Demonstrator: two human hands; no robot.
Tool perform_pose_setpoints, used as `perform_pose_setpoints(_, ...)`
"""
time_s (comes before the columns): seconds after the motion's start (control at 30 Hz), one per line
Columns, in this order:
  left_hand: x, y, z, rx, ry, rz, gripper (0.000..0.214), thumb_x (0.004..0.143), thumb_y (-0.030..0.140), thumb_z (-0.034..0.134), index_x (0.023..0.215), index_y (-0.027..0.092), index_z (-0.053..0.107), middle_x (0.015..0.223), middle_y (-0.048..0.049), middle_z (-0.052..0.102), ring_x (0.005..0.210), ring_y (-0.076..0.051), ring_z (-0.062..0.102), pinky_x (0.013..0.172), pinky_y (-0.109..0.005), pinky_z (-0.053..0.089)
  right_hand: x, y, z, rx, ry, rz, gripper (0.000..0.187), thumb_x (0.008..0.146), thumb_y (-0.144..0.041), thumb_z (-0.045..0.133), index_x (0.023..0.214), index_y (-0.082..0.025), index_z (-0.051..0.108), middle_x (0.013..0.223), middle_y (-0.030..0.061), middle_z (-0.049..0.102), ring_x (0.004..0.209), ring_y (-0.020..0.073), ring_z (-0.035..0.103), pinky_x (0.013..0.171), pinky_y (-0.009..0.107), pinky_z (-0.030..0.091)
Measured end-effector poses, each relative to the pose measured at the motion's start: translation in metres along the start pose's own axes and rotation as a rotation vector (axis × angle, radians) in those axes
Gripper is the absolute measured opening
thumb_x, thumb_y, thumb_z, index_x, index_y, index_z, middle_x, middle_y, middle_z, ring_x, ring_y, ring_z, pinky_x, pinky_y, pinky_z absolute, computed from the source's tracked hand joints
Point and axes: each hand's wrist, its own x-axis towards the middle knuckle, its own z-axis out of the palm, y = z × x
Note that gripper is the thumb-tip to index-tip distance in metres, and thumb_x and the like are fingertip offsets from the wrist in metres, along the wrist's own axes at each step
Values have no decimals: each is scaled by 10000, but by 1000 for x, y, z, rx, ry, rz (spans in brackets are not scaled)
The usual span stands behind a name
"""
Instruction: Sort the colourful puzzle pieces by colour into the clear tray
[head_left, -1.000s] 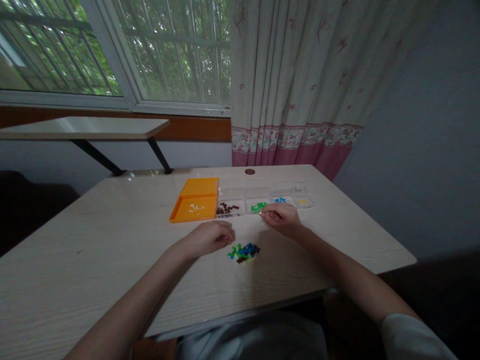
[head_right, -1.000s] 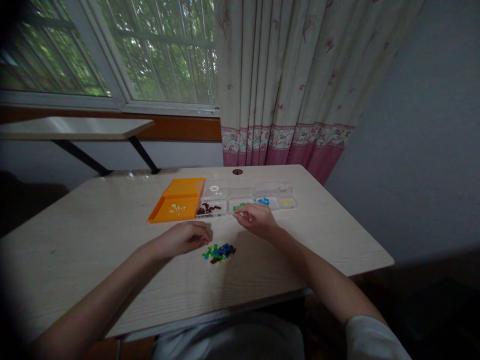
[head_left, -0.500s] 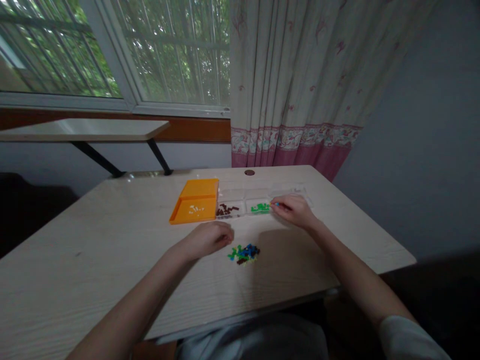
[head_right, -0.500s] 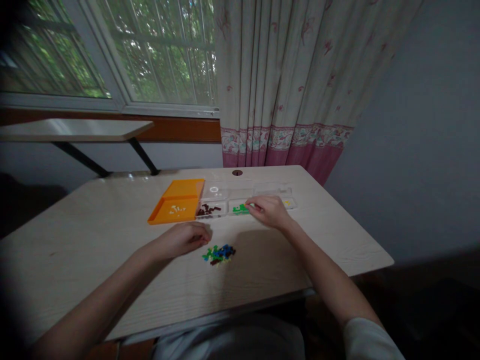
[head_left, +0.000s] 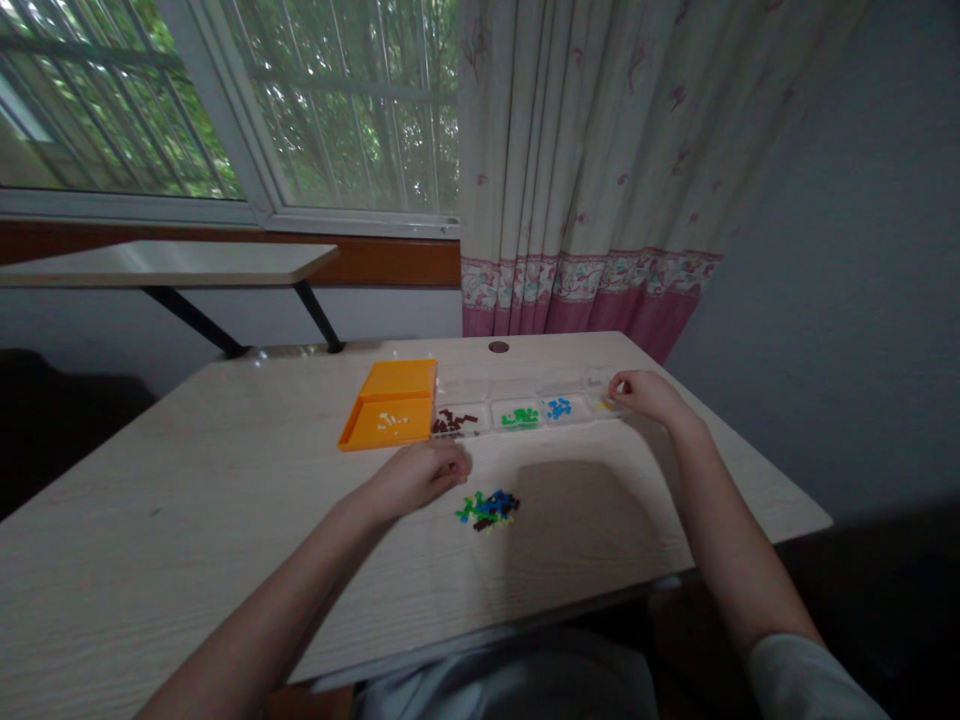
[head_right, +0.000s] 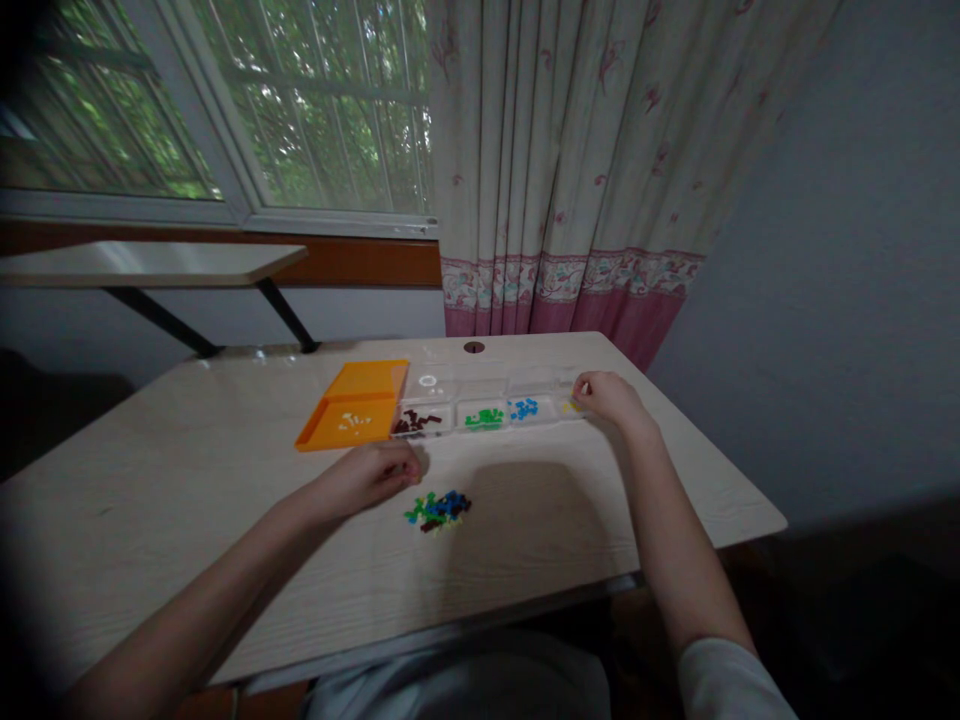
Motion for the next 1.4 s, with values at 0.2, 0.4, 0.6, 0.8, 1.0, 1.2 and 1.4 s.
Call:
perform_pose_setpoints(0.2, 1, -2, 4, -59, 81, -67, 135, 788, 176, 483, 755, 165, 613, 768, -26, 610, 721, -130, 546, 644, -220, 405, -1, 5, -1, -20, -21, 52, 188, 723, -331, 557, 760, -192, 678, 679, 53, 661, 580, 139, 554, 506, 218, 312)
perform_pose_setpoints(0.4, 8, 2, 21, -431, 277, -224, 191, 735, 308, 596, 683, 126, 622, 574, 10, 528, 508, -78, 446, 469, -180, 323, -8, -43, -5, 53, 228, -12, 240, 785, -358, 499, 859, -197, 661, 629, 27, 630, 560, 131, 539, 506, 209, 295)
perform_pose_setpoints(0.6, 16, 8, 34, -882, 398, -263, 290, 631, 380, 703, 667, 114, 593, 606, 4, 569, 496, -62, 462, 473, -182, 361, -40, -141, 27, 333, 203, -442, 184, 788, -329, 525, 828, -222, 669, 590, -21, 614, 502, 85, 505, 521, 183, 326)
perform_pose_setpoints(0.8, 18, 8, 36, -943, 391, -215, 262, 634, 336, 717, 653, 108, 588, 635, -4, 592, 549, -73, 505, 522, -188, 393, -64, -176, 44, 397, 283, -533, 137, 756, -307, 568, 788, -230, 677, 524, -39, 612, 475, 75, 514, 512, 183, 331)
perform_pose_setpoints(1.0, 17, 9, 36, -907, 360, -183, 256, 657, 337, 702, 666, 106, 594, 647, -12, 582, 592, -91, 523, 542, -196, 398, -67, -175, 43, 444, 257, -542, 144, 761, -300, 564, 779, -225, 686, 550, -36, 638, 476, 67, 523, 514, 176, 345)
perform_pose_setpoints(1.2, 16, 14, 30, -809, 369, -166, 258, 656, 349, 698, 645, 105, 619, 598, 8, 534, 513, -59, 442, 487, -175, 346, -68, -175, 43, 441, 263, -555, 150, 769, -296, 554, 778, -228, 687, 571, -36, 647, 482, 68, 516, 509, 182, 335)
perform_pose_setpoints(1.4, 16, 15, 30, -736, 368, -150, 240, 663, 330, 692, 606, 106, 627, 585, 14, 496, 497, -50, 375, 458, -169, 288, -69, -175, 42, 391, 284, -571, 155, 766, -291, 542, 758, -230, 684, 530, -42, 626, 463, 65, 498, 511, 186, 321)
